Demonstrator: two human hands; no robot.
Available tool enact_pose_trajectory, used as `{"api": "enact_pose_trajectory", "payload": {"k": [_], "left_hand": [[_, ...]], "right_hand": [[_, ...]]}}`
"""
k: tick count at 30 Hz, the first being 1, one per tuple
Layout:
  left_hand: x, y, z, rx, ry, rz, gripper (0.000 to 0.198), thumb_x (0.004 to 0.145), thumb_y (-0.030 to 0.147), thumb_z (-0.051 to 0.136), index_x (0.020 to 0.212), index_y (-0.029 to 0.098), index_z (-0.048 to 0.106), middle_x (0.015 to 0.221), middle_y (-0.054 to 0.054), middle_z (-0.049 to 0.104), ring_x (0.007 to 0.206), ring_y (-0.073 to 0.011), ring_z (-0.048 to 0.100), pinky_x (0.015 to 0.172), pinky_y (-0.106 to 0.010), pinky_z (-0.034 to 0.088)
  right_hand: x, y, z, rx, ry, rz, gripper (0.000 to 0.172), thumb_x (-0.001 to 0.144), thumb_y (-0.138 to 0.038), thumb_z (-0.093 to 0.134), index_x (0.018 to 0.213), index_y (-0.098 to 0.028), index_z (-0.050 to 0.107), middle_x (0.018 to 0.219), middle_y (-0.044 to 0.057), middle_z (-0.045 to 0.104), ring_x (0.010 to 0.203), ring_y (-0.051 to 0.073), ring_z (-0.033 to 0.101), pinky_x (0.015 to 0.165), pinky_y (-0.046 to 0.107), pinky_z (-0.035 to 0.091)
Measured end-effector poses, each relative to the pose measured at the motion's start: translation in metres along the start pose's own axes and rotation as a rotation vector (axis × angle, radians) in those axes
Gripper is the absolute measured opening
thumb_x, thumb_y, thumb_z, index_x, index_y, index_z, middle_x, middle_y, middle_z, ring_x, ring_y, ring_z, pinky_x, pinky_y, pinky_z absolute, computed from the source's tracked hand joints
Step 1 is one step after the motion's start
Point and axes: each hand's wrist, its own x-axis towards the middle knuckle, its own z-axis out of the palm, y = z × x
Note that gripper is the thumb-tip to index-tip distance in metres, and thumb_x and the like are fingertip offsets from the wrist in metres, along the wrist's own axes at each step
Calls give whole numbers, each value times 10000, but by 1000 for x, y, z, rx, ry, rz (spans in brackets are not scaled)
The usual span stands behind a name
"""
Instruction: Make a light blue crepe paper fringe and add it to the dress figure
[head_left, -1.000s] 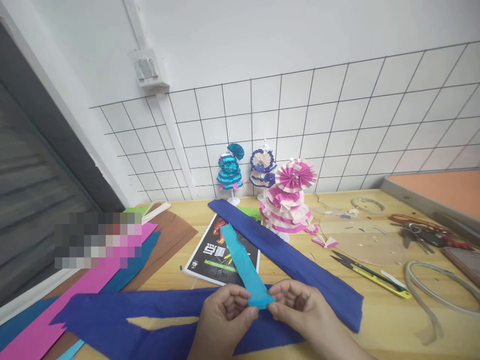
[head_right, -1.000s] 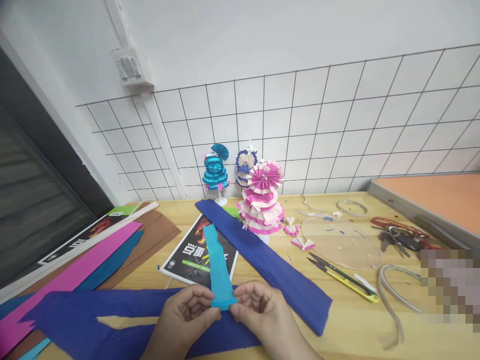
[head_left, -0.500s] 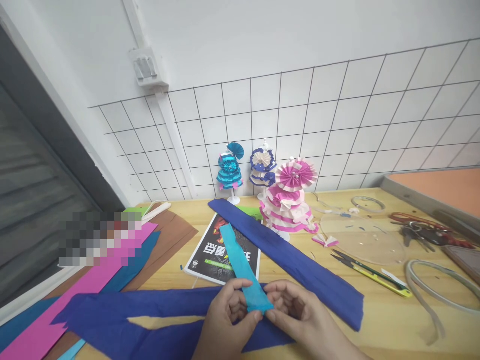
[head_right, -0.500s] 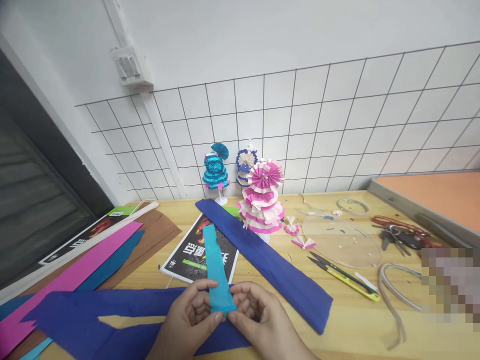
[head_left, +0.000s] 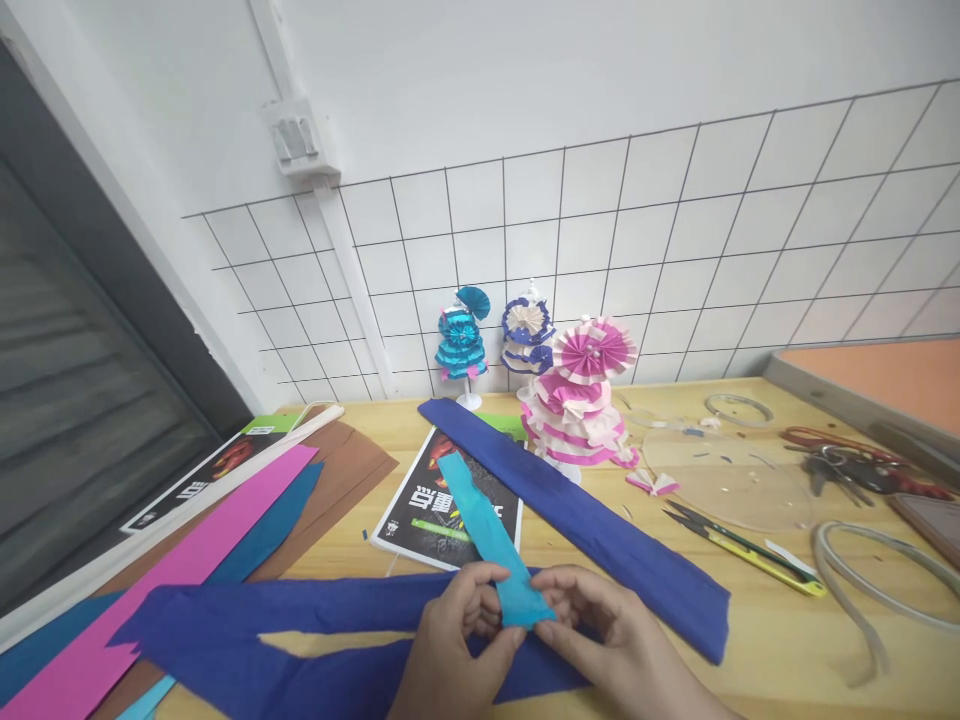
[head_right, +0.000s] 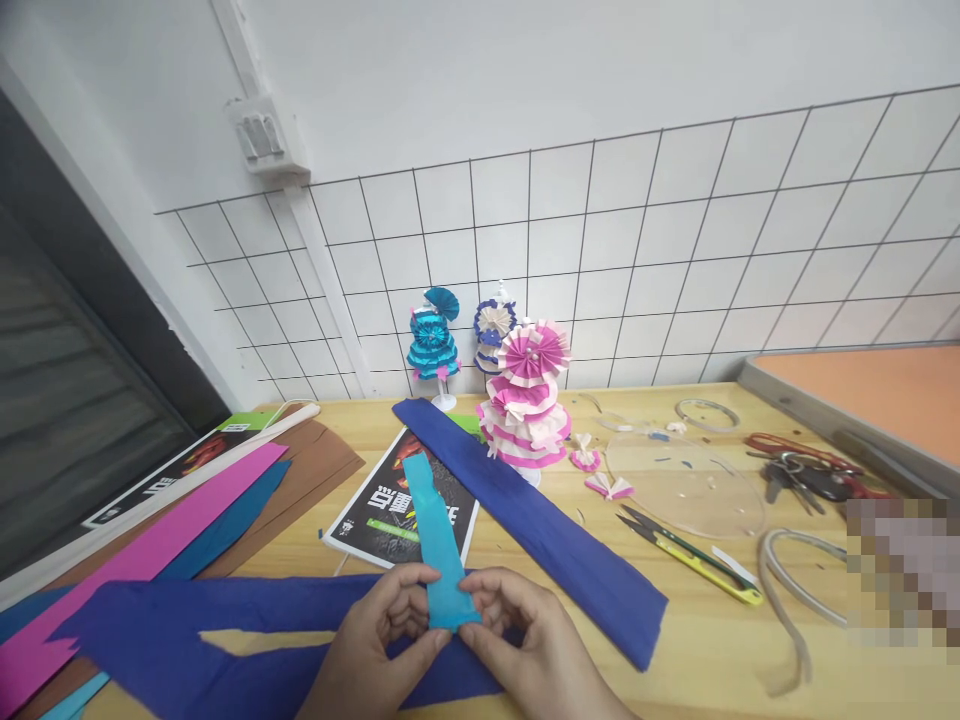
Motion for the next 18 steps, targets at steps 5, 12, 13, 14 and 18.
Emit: {"api": "enact_pose_trajectory", "payload": {"k": [5, 12, 13, 14, 18], "left_hand": [[0, 5, -1, -8, 14, -1, 211, 642, 87, 594, 834, 172, 566, 650, -10, 670, 619, -148, 623, 568, -213, 468], [1, 19, -4, 141, 40, 54, 108, 655, 83, 609, 711, 175, 615, 638, -6, 668, 604, -147, 625, 580, -206, 491], [1, 19, -5, 180, 44, 76, 113, 653, 79, 611, 710, 176, 622, 642, -8, 671, 606, -151, 628, 585, -208, 495], [1, 19, -6, 221, 43, 98, 121, 653, 74, 612, 711, 178, 631, 649, -10, 676, 607, -154, 632, 588, -210, 498], [1, 20, -10, 369, 45, 227, 168, 648, 55, 628, 746, 182, 676, 639, -18, 684, 576, -155, 627, 571, -210, 492]], "right_hand": [[0, 1, -2, -111, -4, -92, 118, 722, -256, 643, 797, -180, 694, 699, 49, 665, 637, 193, 586, 595, 281, 482], [1, -5, -5, -132, -51, -144, 129, 752, -243, 624, 824, -201, 724, 775, 74, 681, 722, 225, 625, 643, 301, 502], [0, -5, -5, -140, -46, -151, 125, 751, -239, 627, 821, -204, 725, 773, 72, 682, 723, 225, 627, 642, 301, 504], [0, -5, -5, -149, -41, -160, 120, 751, -234, 628, 819, -207, 724, 769, 71, 683, 723, 224, 629, 643, 300, 506], [0, -5, -6, -176, -34, -221, 111, 764, -210, 615, 820, -209, 711, 755, 65, 683, 712, 215, 632, 644, 294, 510]]}}
